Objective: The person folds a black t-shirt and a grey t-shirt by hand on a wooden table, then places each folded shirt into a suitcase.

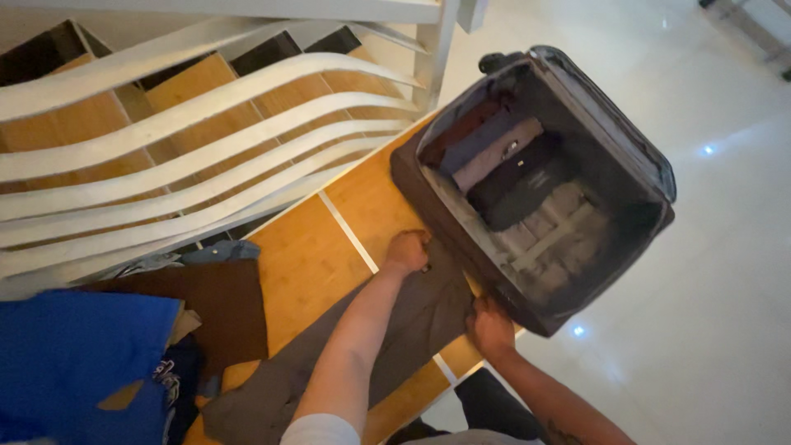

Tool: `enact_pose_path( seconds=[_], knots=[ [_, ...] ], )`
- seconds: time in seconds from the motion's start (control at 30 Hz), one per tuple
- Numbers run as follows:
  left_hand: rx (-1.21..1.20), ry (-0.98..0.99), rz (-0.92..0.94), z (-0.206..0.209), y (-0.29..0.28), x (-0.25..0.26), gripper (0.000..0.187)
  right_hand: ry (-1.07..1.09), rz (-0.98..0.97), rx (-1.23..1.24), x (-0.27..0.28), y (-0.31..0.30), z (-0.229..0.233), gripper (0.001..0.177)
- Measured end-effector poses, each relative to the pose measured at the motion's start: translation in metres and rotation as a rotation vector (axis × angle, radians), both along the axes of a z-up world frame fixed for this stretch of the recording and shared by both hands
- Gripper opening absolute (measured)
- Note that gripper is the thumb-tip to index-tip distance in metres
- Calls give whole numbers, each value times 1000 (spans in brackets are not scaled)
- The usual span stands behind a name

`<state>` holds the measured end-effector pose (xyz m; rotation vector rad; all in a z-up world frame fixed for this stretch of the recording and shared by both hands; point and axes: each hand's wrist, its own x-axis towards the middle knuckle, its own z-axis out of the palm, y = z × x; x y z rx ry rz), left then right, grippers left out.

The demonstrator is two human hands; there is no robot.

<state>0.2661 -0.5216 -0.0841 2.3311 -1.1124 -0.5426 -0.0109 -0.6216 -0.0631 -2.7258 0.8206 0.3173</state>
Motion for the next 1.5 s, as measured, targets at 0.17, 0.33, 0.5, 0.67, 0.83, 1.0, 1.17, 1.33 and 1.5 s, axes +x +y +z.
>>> enact_pose_path(
  seconds=[0.17,0.33,0.5,0.67,0.83,1.0,1.17,1.33,1.5],
  knots=[
    [-160,405,129,-25,14,6,28,-286,-147,248,-3,21,46,35],
    [-360,651,110,-17,62,15,44,-353,-112,388,-10,42,66,33],
    [-201,391,52,29,118,12,50,-366,97,418,-7,71,86,31],
    [21,357,102,51,155,11,29,-347,340,375,-4,101,86,28],
    [-5,195,-16,53,181,14,23,-318,477,356,-7,129,68,27],
    [53,338,116,40,206,7,24,-251,520,364,-10,147,55,21],
    [-57,283,89,21,235,1,25,-303,546,496,-8,162,66,19],
    [-90,325,157,32,275,-8,24,-330,686,576,-7,188,70,16],
    [-62,284,255,64,329,-19,19,-336,806,642,-8,234,70,16]
  ],
)
